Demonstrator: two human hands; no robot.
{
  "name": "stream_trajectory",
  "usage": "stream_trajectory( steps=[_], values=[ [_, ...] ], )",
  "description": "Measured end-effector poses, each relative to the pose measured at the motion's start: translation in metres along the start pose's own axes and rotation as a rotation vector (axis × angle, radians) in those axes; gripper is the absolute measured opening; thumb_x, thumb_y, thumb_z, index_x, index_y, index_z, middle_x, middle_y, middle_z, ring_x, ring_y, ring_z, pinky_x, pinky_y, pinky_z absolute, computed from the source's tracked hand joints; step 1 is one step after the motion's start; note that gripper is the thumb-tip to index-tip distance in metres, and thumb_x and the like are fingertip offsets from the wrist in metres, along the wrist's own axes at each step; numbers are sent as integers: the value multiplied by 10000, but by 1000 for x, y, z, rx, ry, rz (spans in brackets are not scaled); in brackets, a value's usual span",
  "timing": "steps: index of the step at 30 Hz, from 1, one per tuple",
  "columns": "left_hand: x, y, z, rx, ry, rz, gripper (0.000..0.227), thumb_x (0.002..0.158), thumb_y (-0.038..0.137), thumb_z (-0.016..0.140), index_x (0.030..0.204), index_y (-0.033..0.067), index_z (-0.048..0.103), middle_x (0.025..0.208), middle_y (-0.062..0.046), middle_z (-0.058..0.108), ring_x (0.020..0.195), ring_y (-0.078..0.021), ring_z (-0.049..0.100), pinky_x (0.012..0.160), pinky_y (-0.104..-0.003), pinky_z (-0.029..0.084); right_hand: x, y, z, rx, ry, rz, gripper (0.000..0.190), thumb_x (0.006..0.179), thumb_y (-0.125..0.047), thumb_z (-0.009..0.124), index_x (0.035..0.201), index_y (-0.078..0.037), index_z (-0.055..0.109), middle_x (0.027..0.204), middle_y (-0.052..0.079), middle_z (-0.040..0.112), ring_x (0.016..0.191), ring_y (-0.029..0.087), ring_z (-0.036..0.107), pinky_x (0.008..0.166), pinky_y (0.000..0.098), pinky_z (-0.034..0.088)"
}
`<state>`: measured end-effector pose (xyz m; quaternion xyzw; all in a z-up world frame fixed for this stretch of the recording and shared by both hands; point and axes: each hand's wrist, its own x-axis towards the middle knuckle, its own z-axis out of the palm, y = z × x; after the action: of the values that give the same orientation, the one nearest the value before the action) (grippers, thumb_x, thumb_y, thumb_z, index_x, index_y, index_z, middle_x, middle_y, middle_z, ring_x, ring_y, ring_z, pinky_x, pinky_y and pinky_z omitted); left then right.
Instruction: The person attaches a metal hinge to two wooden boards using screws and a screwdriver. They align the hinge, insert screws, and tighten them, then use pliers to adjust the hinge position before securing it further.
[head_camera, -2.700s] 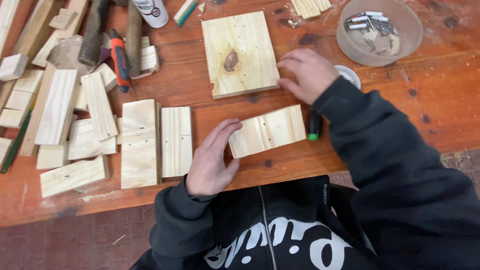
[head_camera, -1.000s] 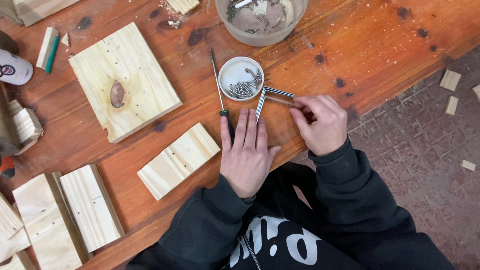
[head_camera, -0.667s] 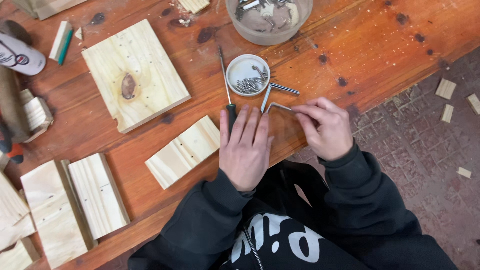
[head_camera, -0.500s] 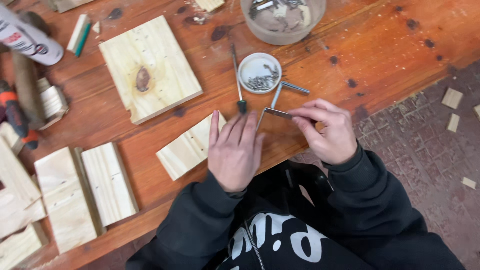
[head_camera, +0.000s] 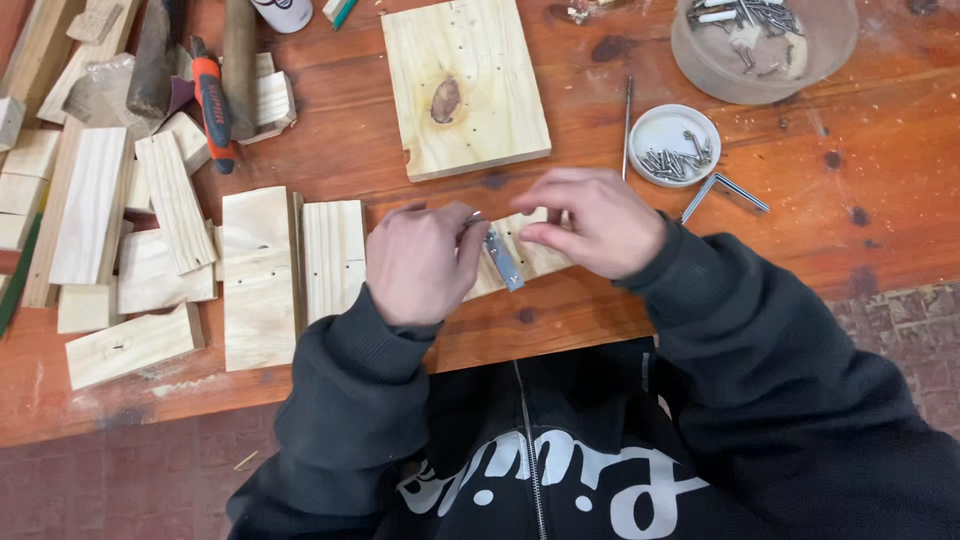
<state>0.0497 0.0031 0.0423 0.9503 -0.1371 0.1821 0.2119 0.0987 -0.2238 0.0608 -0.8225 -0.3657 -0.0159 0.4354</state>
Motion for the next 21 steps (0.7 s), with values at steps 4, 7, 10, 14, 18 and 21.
stream_trajectory(
  steps=[4,7,10,14,18,21],
  values=[
    [12,7,4,-93,-52,-1,93,880,232,729,852,146,754,617,-35,701,712,-313,751,914,-485,580,15,37,19,-133,-169,-15,137,873,-193,770,975,-104,744,964,73,721,754,313,708,643,441,551],
    [12,2,19,-131,-30,9,93,882,226,744,897,137,766,663,-23,724,759,-272,767,963,-453,566,15,60,27,-216,-236,16,68,880,-219,743,946,-214,758,915,-40,700,822,267,711,693,394,559],
    [10,-1,19,-147,-45,15,114,889,237,746,959,150,769,733,-16,748,817,-253,771,988,-448,557,15,64,29,-269,-220,-7,45,893,-194,719,918,-219,746,883,-58,681,828,251,704,703,381,559],
    [1,-12,11,-181,-92,52,342,852,308,787,1123,101,753,890,-98,764,962,-324,744,964,-491,544,18,46,21,-291,-188,-99,84,954,-171,707,871,-173,711,894,-28,672,820,261,693,706,364,553],
    [-9,-10,12,-190,-119,98,505,767,340,866,1136,16,747,1011,-173,752,1105,-390,690,1037,-522,491,16,38,19,-319,-144,-79,121,955,-210,735,853,-152,708,883,-21,672,761,222,679,660,342,552],
    [-14,-8,16,-183,-117,115,683,720,520,856,1166,17,736,1095,-155,736,1187,-385,632,1104,-537,425,14,42,21,-327,-132,-73,125,931,-190,763,825,-137,724,866,-17,680,741,218,677,645,331,552]
  ],
)
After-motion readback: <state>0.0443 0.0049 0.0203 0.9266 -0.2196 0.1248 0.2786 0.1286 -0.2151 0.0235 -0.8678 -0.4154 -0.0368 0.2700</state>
